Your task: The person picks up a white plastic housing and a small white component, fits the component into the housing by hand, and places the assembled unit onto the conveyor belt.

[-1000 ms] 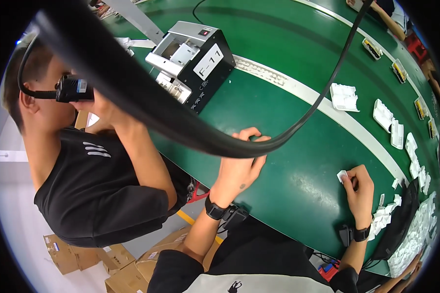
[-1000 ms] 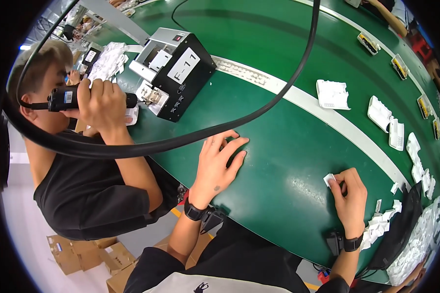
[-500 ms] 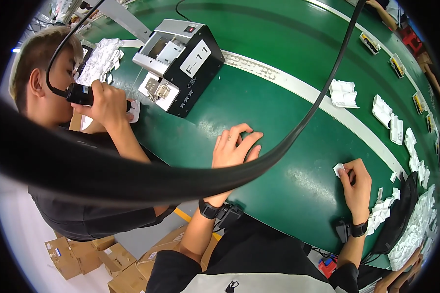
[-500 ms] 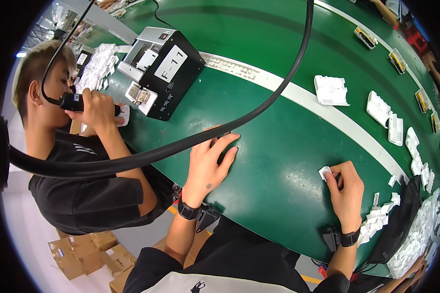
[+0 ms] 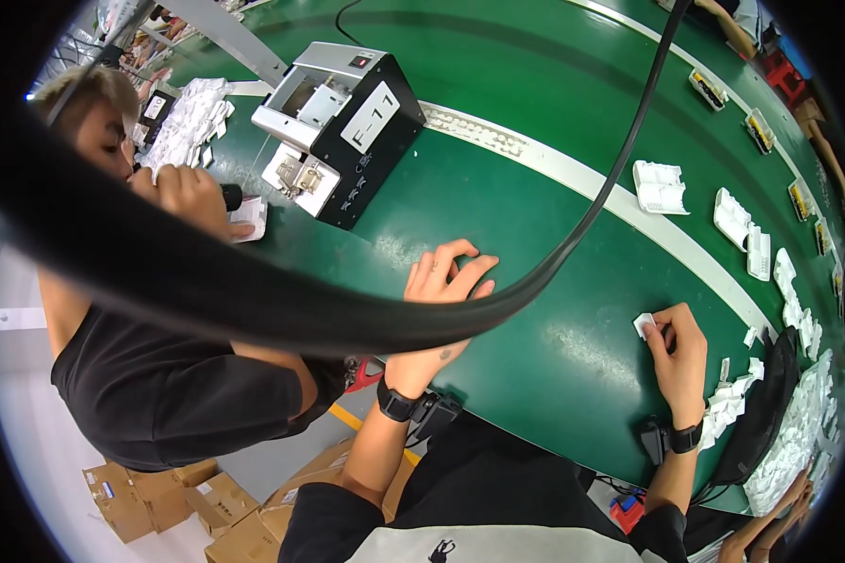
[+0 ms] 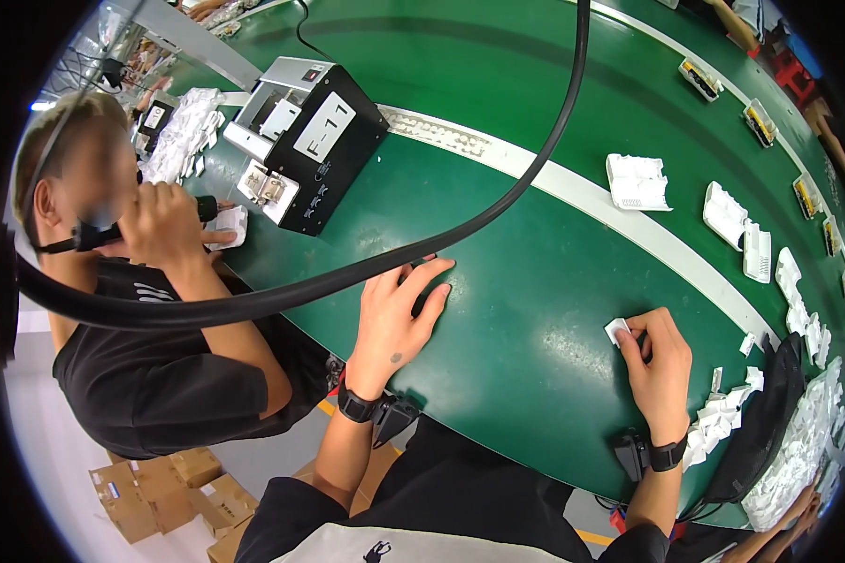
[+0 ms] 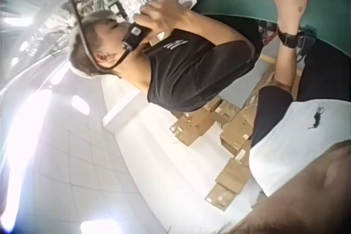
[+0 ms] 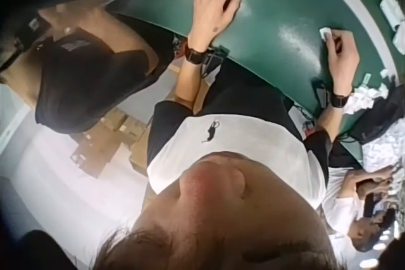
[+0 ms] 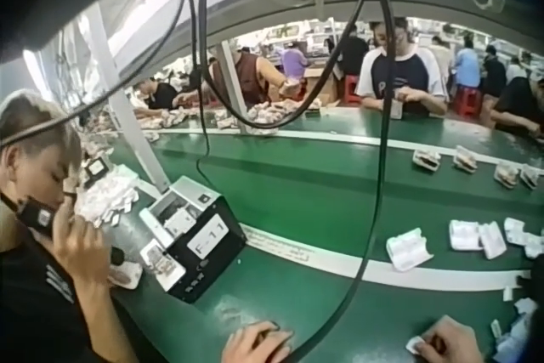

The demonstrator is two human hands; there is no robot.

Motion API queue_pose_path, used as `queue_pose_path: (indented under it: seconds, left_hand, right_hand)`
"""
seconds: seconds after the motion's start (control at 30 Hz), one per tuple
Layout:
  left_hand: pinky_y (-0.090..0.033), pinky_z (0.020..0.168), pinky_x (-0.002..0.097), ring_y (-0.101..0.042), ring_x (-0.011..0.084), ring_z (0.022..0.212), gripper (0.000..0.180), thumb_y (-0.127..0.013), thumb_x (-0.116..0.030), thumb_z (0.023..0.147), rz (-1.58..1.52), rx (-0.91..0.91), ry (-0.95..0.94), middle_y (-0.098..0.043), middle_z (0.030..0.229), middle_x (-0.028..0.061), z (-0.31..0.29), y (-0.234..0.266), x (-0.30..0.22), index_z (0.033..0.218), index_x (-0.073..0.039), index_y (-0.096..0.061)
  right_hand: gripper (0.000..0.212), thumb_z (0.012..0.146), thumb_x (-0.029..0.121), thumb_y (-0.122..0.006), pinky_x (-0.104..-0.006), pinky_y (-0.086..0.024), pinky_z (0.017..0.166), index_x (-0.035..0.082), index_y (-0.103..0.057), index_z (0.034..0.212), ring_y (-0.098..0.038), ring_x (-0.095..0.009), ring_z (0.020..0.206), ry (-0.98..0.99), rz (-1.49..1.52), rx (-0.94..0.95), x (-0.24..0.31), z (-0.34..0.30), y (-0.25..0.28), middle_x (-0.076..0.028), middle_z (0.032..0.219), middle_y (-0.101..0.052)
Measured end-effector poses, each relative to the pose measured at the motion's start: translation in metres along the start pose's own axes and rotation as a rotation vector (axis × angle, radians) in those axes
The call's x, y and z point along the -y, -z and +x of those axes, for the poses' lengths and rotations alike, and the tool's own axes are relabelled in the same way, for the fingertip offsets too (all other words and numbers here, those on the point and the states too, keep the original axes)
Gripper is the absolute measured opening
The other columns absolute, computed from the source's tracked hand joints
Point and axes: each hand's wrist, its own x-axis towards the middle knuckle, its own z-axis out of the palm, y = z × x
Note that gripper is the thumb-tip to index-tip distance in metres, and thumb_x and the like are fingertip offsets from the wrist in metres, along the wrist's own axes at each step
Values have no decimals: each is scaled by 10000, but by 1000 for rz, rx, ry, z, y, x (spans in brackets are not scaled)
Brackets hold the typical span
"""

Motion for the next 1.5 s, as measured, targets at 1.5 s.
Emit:
queue_pose_path:
  seconds: [1.5]
  left_hand:
    - [-487, 1121, 491, -623, 405, 1305, 426, -599, 61, 895, 439, -326, 184, -686, 1386, 166, -5, 113, 60, 1282, -63, -727]
  right_hand:
    - [91, 957, 20, -774, -329, -402, 634, -3, -690, 986, -462, -176, 665, 8, 47, -18, 0, -4, -1, -71, 859, -561]
